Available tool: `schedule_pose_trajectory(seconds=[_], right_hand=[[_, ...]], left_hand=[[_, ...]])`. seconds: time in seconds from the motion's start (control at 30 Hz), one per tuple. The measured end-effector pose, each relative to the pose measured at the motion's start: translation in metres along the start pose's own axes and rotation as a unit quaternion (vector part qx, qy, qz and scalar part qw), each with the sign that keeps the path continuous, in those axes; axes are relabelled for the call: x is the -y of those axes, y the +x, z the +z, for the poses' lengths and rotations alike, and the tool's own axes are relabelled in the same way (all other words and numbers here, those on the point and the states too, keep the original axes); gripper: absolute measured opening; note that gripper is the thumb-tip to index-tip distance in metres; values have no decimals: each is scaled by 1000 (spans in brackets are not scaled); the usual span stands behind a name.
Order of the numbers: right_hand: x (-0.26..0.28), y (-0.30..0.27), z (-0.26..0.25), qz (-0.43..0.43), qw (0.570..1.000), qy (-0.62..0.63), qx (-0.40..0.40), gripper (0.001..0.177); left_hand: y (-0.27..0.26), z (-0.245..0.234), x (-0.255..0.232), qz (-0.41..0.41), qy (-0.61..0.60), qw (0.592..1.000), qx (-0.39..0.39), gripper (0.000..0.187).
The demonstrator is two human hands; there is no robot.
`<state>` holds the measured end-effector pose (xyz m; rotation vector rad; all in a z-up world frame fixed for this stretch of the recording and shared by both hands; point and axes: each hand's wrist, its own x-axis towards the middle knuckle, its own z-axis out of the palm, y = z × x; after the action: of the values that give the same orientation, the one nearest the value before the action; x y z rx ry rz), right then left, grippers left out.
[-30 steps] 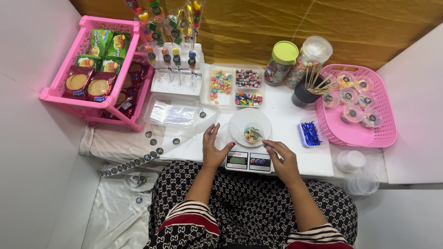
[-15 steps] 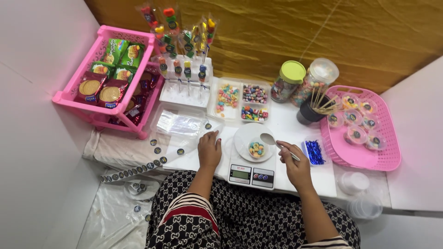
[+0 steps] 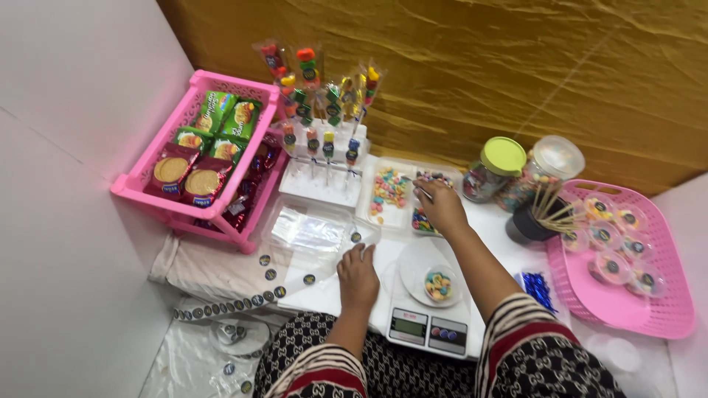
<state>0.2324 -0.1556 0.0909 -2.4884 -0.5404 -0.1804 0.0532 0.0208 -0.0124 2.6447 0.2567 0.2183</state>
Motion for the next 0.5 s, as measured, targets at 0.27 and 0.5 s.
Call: schedule_pose_trajectory(seconds=[0.27,0.5], right_hand=[[-19,55,54,-36,996,-49,59,32],[27,-3,17,-96,981,-75,149,28]], left_hand=[[3,-22,-11,-19,-4,999,46,46],[2,-34,-17,-29,-3,997,69,45]])
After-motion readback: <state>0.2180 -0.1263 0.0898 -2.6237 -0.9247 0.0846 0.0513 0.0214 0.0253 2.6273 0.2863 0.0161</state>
